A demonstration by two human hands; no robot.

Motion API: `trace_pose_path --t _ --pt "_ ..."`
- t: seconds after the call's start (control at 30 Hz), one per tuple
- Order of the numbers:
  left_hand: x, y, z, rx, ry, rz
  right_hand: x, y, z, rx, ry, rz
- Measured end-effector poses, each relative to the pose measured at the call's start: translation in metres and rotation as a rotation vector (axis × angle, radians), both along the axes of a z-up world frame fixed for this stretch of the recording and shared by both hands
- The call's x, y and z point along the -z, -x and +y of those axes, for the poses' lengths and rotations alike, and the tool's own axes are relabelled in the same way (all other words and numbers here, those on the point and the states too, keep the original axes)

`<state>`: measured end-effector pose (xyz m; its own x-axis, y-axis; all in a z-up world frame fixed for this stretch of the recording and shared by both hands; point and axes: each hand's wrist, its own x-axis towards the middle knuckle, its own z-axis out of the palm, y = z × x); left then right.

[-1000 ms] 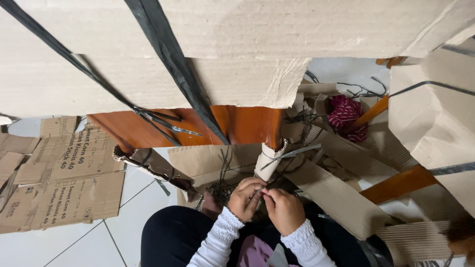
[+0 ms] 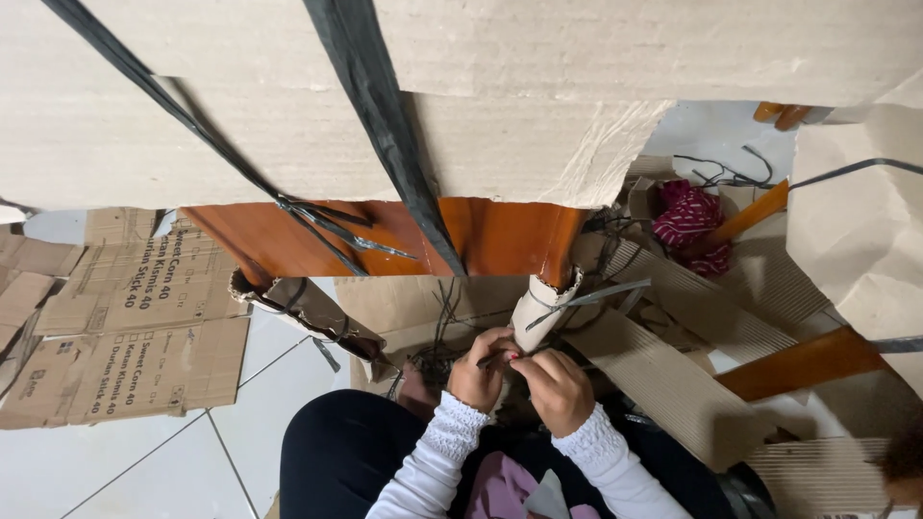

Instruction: Wrapping a wooden chair leg with cardboard and securing it with plastic ties for protection.

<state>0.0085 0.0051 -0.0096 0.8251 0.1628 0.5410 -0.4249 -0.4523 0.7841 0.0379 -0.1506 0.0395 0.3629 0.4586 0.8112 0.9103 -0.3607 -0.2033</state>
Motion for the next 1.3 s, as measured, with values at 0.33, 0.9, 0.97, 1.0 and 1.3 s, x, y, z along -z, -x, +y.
trace_pose_path --t 0.33,0.9,0.97,1.0,1.3 --pt "-0.008 -0.011 0.001 -0.097 -0.042 0.202 0.012 -0.003 0.002 0.117 0.109 -0.024" --pt "-0.013 0.008 -0.008 0.015 0.195 0.113 0.053 0.009 0.001 0.101 -0.127 0.555" --pt "-0.006 0.011 -0.009 0.023 0.228 0.097 0.054 0.010 0.002 0.102 -0.165 0.578" --pt "-0.002 0.013 -0.010 0.034 0.260 0.083 0.055 0.010 0.003 0.105 -0.204 0.603" --pt "0.004 0.023 -0.001 -0.110 0.140 0.226 0.048 0.014 0.008 0.118 -0.245 0.596"
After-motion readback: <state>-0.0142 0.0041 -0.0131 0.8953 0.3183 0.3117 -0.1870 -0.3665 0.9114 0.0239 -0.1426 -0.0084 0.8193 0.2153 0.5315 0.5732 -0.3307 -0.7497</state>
